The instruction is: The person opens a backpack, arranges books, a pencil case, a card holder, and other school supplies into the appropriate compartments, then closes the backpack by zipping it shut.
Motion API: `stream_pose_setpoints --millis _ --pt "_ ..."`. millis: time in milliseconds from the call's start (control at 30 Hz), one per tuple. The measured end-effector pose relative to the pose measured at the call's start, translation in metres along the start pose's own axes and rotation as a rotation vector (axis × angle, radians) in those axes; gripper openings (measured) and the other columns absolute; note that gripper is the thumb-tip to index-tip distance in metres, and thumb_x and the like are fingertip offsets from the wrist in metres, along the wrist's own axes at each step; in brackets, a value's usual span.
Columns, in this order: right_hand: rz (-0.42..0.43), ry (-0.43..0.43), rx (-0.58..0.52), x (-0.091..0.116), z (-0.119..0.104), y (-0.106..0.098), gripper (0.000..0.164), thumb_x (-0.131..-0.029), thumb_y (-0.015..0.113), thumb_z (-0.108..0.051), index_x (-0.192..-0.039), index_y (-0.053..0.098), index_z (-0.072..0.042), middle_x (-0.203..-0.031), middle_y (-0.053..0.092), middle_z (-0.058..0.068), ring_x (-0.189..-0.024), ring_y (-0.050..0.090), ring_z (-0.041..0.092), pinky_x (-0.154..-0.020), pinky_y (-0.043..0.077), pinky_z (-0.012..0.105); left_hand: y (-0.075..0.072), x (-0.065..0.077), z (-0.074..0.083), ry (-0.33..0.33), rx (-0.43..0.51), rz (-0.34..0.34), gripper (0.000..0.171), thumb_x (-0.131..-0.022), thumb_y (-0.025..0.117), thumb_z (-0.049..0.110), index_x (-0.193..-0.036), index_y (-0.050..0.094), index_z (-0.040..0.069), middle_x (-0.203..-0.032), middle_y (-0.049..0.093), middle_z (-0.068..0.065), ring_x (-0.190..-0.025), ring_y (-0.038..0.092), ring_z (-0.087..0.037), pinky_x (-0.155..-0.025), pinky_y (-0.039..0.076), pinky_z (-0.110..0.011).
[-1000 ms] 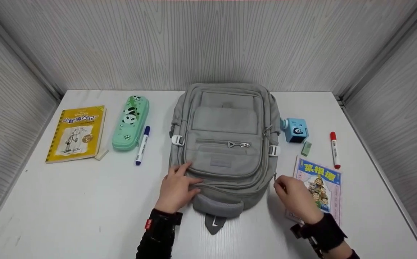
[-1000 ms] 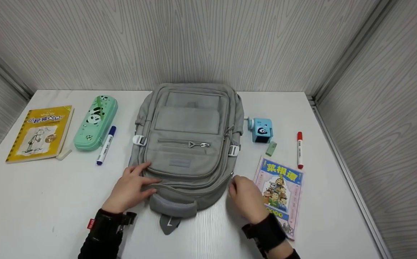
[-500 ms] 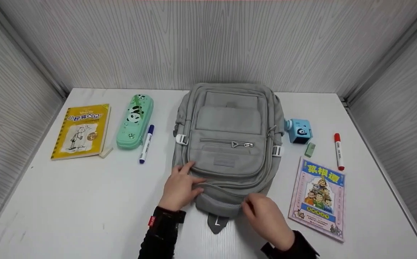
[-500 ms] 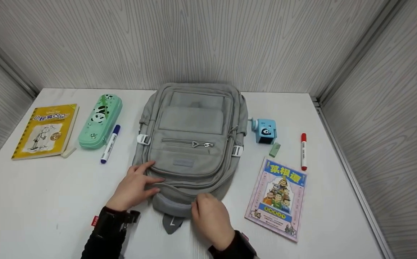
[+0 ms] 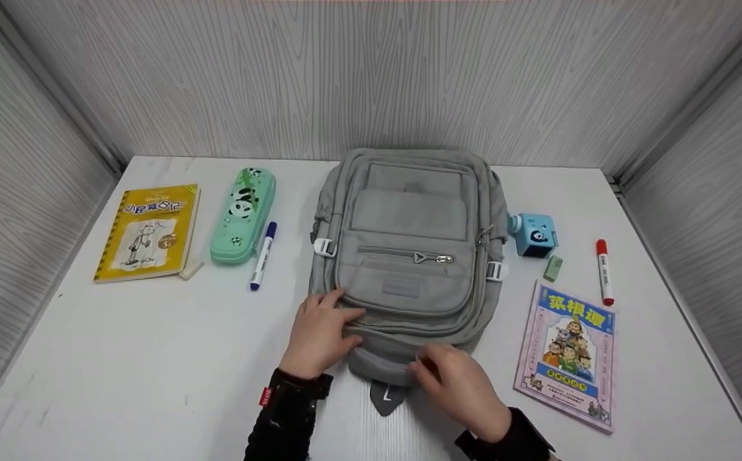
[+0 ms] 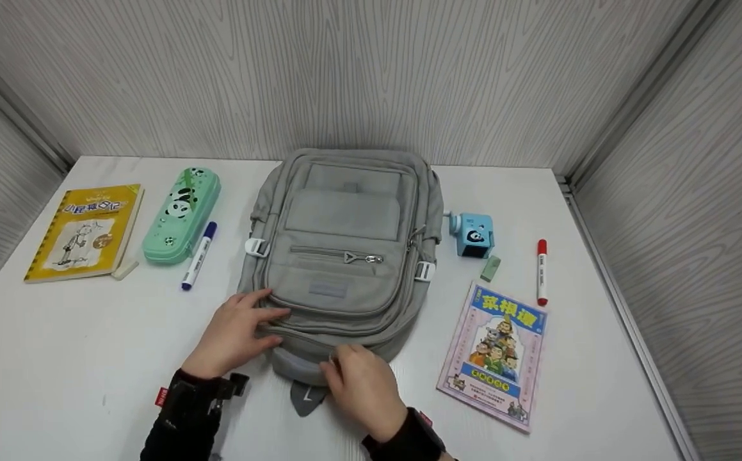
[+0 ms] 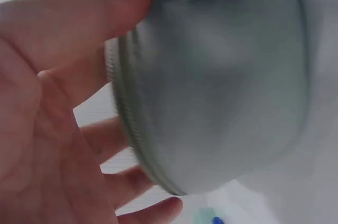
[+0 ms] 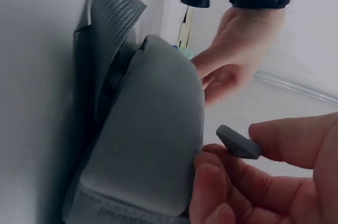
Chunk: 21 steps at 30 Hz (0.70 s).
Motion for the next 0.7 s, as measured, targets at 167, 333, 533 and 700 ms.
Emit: stream_pose_setpoints --millis 167,333,533,700 --pt "-0.029 0.008 -0.012 0.004 0.011 -0.006 0.016 -0.094 0.067 -0.032 -0.09 0.067 -0.017 -0.078 0.057 -0.009 -0.068 0.047 -0.001 -0.063 0.04 0.022 -0.007 0.007 0.028 0.107 0.001 0.022 0.042 -0.08 0.082 0.024 -0.119 0.072 0.014 -0.131 0.063 -0.017 -0.121 0.056 -0.038 -0.107 0.041 -0.055" --pt "0.023 -0.005 0.009 0.005 0.021 -0.017 0.006 -0.091 0.071 -0.021 -0.089 0.066 -0.017 -0.079 0.058 -0.009 -0.068 0.049 0.0 -0.063 0.042 0.021 0.001 0.014 0.061 0.212 0.019 -0.047 0.036 -0.084 0.077 0.024 -0.118 0.071 0.013 -0.111 0.067 -0.008 -0.101 0.061 -0.023 -0.088 0.053 -0.039" --pt "0.202 -0.244 0.172 0.005 0.031 -0.029 0.024 -0.078 0.082 -0.008 -0.096 0.067 -0.014 -0.092 0.063 -0.003 -0.083 0.06 0.009 -0.072 0.052 0.027 0.019 0.024 0.091 0.213 -0.089 -0.011 0.034 -0.085 0.078 0.024 -0.113 0.067 0.009 -0.101 0.06 -0.006 -0.085 0.06 -0.018 -0.068 0.052 -0.029" --pt "0.246 -0.395 0.314 -0.001 0.039 -0.03 0.036 -0.071 0.086 -0.007 -0.102 0.067 -0.012 -0.099 0.065 0.001 -0.092 0.061 0.016 -0.077 0.051 0.033 0.036 0.029 0.104 0.213 -0.268 0.105 0.039 -0.08 0.082 0.024 -0.11 0.061 0.009 -0.097 0.064 -0.006 -0.079 0.063 -0.019 -0.06 0.052 -0.027"
Point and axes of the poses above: each hand's wrist, its own x-axis away from the middle knuckle, its own y-axis out of the palm, z = x × y, the point moved 2 cm from there along -x, towards the middle knuckle
